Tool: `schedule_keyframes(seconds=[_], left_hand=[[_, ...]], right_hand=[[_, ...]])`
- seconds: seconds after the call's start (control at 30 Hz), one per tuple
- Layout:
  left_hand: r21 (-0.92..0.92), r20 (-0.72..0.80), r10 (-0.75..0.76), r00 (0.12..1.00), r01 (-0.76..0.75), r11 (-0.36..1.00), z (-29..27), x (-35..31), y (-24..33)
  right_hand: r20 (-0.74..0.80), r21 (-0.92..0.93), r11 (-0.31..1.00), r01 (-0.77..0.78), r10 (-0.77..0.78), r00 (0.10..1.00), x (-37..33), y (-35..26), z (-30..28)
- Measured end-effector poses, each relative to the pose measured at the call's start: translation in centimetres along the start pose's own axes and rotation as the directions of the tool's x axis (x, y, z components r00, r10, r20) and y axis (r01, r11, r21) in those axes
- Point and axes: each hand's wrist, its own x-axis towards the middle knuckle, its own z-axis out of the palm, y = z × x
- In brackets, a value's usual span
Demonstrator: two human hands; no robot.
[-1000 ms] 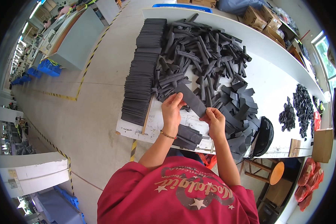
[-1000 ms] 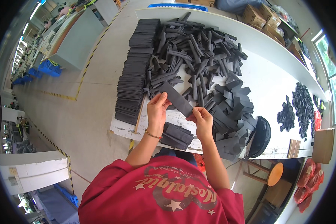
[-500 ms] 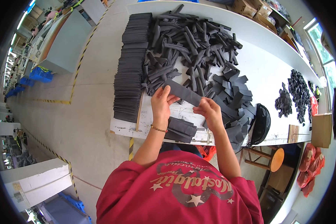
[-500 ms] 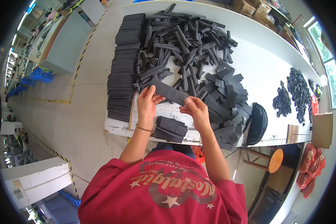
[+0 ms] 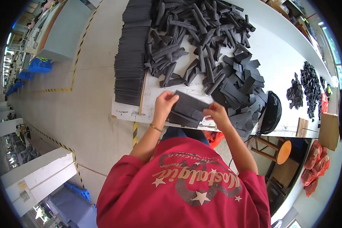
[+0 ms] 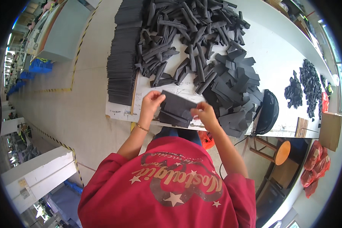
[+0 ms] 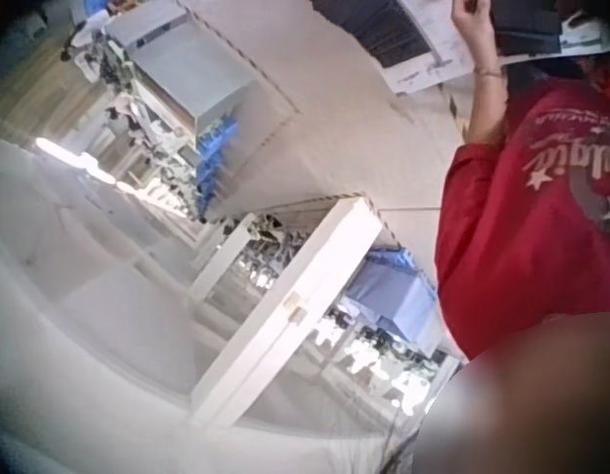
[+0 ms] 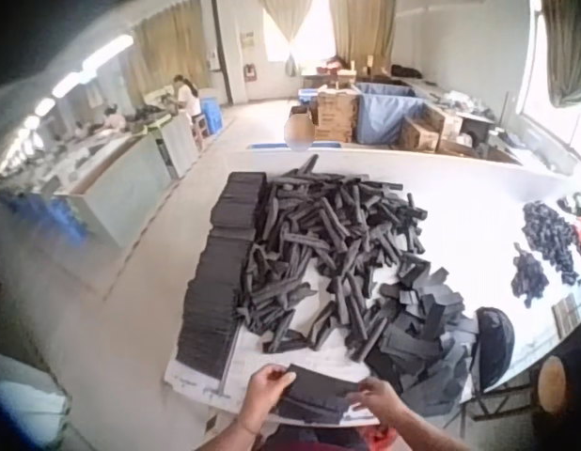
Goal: Inspecting and sorting grey foam components at a manufacturing workstation.
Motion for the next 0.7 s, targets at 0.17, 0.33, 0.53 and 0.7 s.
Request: schedule_keyframes(seconds=[0.17,0.33,0.53,0.7], left_hand=[[0.245,-0.069,-0.037,0.997,0.053,0.968,0.0,-2.3,-6.4],[0.494,-0.219,0.231,0.948,-0.096,0.864,0.0,0.6,-6.7],[0.501,-0.384,0.369,0.846,-0.145,0.853,-2.4,11.6,-4.6],[0.844,-0.247,0.405,0.880,-0.009,0.536,0.1,14.4,-4.3]], right_hand=[[-0.005,-0.228,0.945,-0.234,0.239,0.971,0.0,5.3,-0.1],[-0.235,-0.753,0.653,-0.082,-0.151,0.960,-0.8,5.8,0.1],[-0.197,-0.897,0.419,0.142,-0.666,0.719,1.4,3.0,-5.4],[-0.177,-0.973,0.229,-0.013,-0.717,0.674,3.9,1.6,-9.0]])
